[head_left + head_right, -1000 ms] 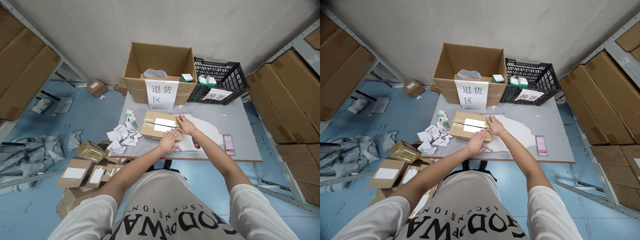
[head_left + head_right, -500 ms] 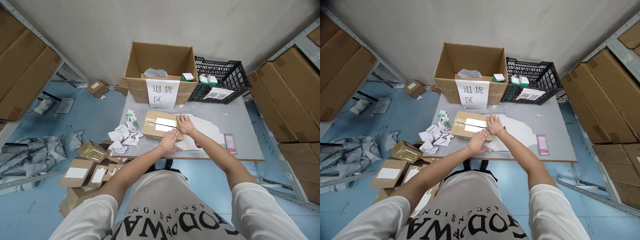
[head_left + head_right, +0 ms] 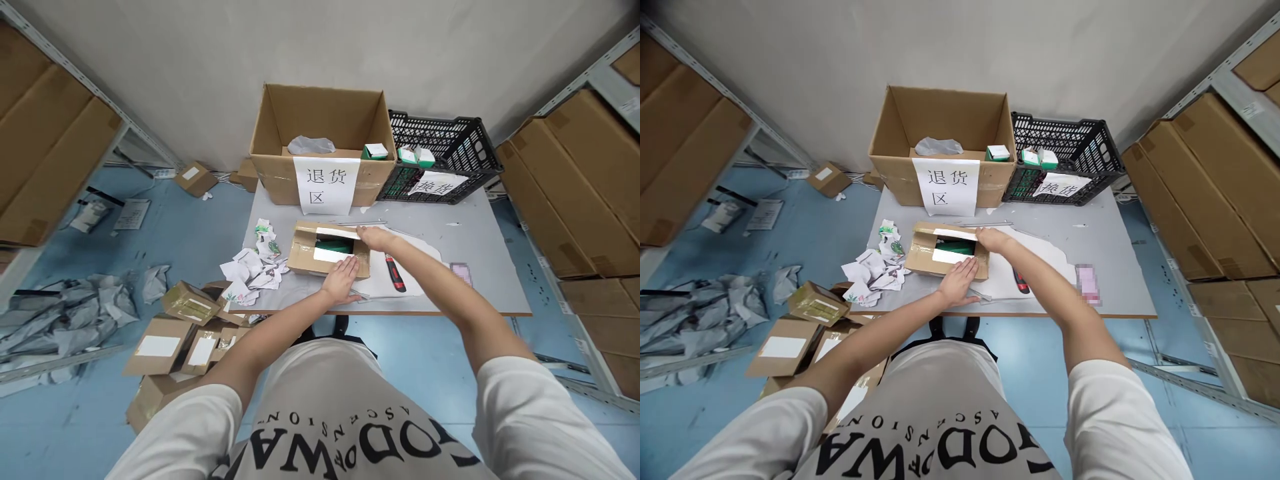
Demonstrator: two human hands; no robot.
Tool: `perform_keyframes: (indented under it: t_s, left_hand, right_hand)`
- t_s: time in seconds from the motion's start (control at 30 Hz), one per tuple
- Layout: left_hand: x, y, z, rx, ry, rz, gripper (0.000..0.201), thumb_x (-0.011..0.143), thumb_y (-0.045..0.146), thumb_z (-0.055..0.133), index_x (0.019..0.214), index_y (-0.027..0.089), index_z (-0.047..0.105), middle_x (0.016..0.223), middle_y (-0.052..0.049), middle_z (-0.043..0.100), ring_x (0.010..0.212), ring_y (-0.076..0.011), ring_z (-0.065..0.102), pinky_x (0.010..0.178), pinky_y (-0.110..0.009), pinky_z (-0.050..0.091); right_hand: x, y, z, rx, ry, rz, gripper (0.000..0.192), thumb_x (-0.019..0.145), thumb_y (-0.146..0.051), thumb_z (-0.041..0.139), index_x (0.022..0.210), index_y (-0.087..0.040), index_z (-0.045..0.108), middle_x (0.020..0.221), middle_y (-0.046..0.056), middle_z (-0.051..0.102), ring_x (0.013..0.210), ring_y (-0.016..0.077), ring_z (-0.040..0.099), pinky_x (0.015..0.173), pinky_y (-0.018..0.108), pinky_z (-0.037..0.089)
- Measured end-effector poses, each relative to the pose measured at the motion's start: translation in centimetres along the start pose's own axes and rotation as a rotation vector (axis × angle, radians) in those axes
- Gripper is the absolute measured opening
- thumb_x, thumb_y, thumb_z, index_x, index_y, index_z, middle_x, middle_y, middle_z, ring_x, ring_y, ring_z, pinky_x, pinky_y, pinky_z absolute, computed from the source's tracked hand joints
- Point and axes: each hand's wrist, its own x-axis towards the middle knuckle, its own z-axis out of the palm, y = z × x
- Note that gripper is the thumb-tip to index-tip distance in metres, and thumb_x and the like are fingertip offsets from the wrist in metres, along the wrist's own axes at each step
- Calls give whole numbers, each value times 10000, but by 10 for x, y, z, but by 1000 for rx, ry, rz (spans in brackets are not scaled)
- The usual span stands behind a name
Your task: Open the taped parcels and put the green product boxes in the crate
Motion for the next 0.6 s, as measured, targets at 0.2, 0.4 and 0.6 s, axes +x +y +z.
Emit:
perform_keyframes:
  t_s: [0.2,0.4,0.6]
  left_hand:
    - [-1,2,0,15,-3,-5,1049,732,714,462,1442,6,155,1523,-215,136,1422,-313,59,1138,-435,91]
    - [-9,6,5,61,39,-6,1029,741,656,490,1451,9,118,1536,-195,62,1425,-301,-6,1144,-428,66]
    - [-14,7,12,97,77,5,1034,737,601,527,1454,9,75,1539,-184,7,1419,-285,-85,1149,-430,59]
  right_hand:
    - [14,39,-28,260,-75,50,250,871,-312,521,972,-128,658,968,157,681,905,259,643,783,330,470]
    - [28,67,-9,1075,147,295,340,751,-460,678,810,-129,626,757,47,663,696,154,618,603,239,513]
    - [50,49,25,1124,359,724,422,769,-469,631,972,-99,610,929,118,686,859,210,640,727,316,526]
